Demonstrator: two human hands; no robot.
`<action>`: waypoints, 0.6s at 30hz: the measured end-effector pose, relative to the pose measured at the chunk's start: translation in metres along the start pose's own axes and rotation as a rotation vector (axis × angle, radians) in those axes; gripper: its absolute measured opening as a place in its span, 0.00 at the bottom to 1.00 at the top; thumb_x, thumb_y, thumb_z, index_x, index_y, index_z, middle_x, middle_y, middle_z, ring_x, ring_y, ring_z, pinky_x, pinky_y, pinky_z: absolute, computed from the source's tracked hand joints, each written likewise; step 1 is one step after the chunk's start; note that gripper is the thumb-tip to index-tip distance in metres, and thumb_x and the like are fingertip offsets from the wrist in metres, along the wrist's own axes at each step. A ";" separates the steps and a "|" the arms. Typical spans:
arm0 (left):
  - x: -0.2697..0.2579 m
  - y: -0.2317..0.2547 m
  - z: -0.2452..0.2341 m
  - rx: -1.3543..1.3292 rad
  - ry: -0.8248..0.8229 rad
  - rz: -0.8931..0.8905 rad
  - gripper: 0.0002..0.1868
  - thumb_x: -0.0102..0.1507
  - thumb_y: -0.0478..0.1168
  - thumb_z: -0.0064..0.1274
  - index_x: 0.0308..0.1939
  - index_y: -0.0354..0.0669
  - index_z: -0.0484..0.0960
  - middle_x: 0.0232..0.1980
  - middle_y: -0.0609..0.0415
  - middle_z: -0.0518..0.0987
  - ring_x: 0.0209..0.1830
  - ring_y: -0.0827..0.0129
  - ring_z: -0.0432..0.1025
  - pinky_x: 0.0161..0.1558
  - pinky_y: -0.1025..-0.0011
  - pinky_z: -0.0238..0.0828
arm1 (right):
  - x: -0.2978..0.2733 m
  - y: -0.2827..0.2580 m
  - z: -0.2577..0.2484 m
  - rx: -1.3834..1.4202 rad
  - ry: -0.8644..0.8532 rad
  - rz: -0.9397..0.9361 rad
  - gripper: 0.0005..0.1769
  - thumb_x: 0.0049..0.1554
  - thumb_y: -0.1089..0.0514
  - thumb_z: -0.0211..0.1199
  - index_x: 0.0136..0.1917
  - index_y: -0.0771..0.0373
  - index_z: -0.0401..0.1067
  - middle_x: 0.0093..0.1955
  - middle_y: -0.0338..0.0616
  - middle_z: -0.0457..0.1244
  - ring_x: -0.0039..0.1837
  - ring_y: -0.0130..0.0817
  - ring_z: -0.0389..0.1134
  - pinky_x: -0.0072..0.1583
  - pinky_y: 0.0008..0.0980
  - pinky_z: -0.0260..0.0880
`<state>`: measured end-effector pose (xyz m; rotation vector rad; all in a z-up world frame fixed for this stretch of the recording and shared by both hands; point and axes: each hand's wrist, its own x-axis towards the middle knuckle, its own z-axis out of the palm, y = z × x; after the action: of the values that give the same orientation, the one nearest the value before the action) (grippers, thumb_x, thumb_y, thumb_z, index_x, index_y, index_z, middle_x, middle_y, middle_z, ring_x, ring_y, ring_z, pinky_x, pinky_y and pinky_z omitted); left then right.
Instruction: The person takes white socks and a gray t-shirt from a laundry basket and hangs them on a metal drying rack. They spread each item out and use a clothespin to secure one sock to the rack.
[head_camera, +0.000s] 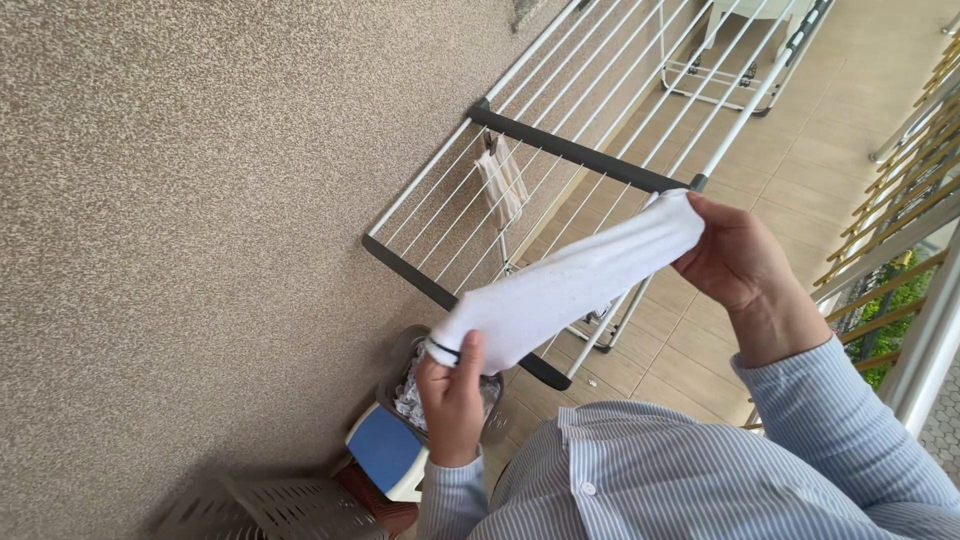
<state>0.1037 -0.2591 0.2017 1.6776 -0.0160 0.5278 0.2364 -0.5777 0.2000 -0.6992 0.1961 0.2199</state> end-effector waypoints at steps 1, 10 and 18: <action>-0.002 0.001 -0.002 0.002 0.003 0.000 0.16 0.67 0.46 0.52 0.48 0.37 0.85 0.42 0.51 0.87 0.41 0.67 0.81 0.40 0.69 0.78 | 0.000 0.001 0.000 0.000 -0.002 0.003 0.12 0.64 0.59 0.56 0.58 0.64 0.72 0.50 0.41 0.69 0.50 0.30 0.71 0.53 0.32 0.78; -0.018 -0.009 -0.006 0.056 -0.158 0.073 0.19 0.68 0.36 0.51 0.20 0.46 0.70 0.14 0.62 0.62 0.14 0.77 0.53 0.20 0.69 0.44 | -0.009 0.030 0.021 -0.099 -0.066 -0.015 0.09 0.64 0.49 0.57 0.47 0.56 0.70 0.41 0.38 0.67 0.45 0.33 0.71 0.50 0.37 0.76; -0.016 -0.011 0.009 -0.033 -0.016 0.041 0.08 0.58 0.25 0.45 0.37 0.35 0.79 0.29 0.53 0.79 0.27 0.75 0.72 0.30 0.72 0.73 | -0.009 0.039 0.020 -0.403 -0.231 -0.154 0.09 0.69 0.57 0.53 0.48 0.59 0.70 0.40 0.37 0.63 0.41 0.23 0.64 0.45 0.21 0.67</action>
<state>0.0959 -0.2700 0.1855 1.6524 -0.0709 0.5425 0.2198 -0.5371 0.1932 -1.0761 -0.1282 0.1920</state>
